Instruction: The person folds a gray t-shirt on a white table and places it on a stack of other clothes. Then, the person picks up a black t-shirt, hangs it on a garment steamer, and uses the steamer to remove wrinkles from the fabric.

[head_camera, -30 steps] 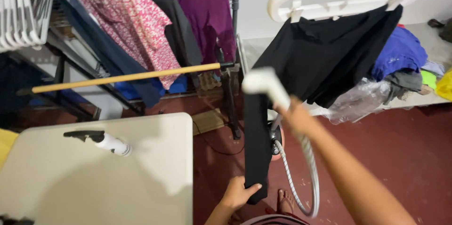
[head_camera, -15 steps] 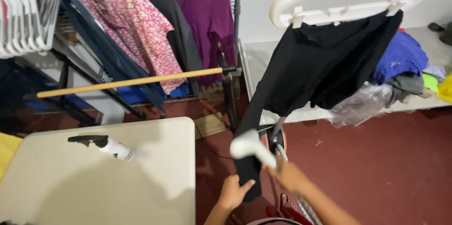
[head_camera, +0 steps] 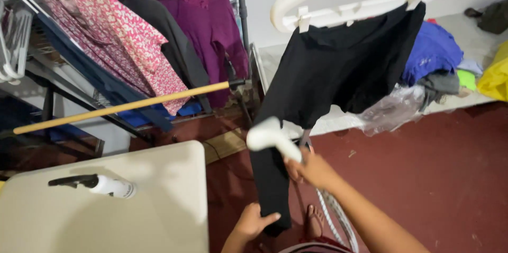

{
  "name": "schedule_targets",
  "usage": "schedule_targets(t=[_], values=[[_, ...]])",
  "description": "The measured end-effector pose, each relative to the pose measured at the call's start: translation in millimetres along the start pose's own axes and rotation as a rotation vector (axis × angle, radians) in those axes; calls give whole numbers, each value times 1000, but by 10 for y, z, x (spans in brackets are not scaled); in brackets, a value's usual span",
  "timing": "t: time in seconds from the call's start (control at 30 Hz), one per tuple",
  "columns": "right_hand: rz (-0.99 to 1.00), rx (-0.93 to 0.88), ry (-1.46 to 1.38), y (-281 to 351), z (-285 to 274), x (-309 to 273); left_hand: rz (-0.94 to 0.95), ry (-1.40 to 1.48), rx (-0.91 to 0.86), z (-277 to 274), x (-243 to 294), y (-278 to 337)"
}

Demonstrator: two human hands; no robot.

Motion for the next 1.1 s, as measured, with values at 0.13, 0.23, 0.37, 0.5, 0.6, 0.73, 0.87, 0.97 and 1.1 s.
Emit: schedule_targets(t=[0.13, 0.23, 0.37, 0.5, 0.6, 0.73, 0.87, 0.97, 1.1], values=[[26, 82, -147, -186, -779, -405, -128, 128, -84, 8, -115, -173], [69, 13, -433, -280, -1146, -134, -166, 49, 31, -109, -425, -543], [49, -152, -747, -227, -1473, 472, -184, 729, 604, -343, -650, -955], [189, -181, -758, -217, -1631, 1179, -563, 1142, 988, -181, -1456, -1507], [278, -185, -724, -259, -1699, 1533, -582, 1172, 769, 211, -1406, -2031], [279, -225, -790, -284, -1753, 1628, -264, 1146, 491, 367, -292, -2876], [210, -295, -862, -254, -1870, 1620, -159, 787, 549, 49, 470, -3739], [217, -325, -857, -183, -1903, 1754, -235, 717, 526, -223, 896, -4018], [298, -304, -891, -143, -1995, 1768, -329, 423, 704, -535, 67, -4836]])
Point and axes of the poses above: each hand's wrist, its own y-axis away from the middle knuckle, its own z-axis out of the palm, x = y × z, the point moved 3 cm from there along -y, towards the middle knuckle, and after that the axes turned 6 degrees about -y, right-handed, at the moved point
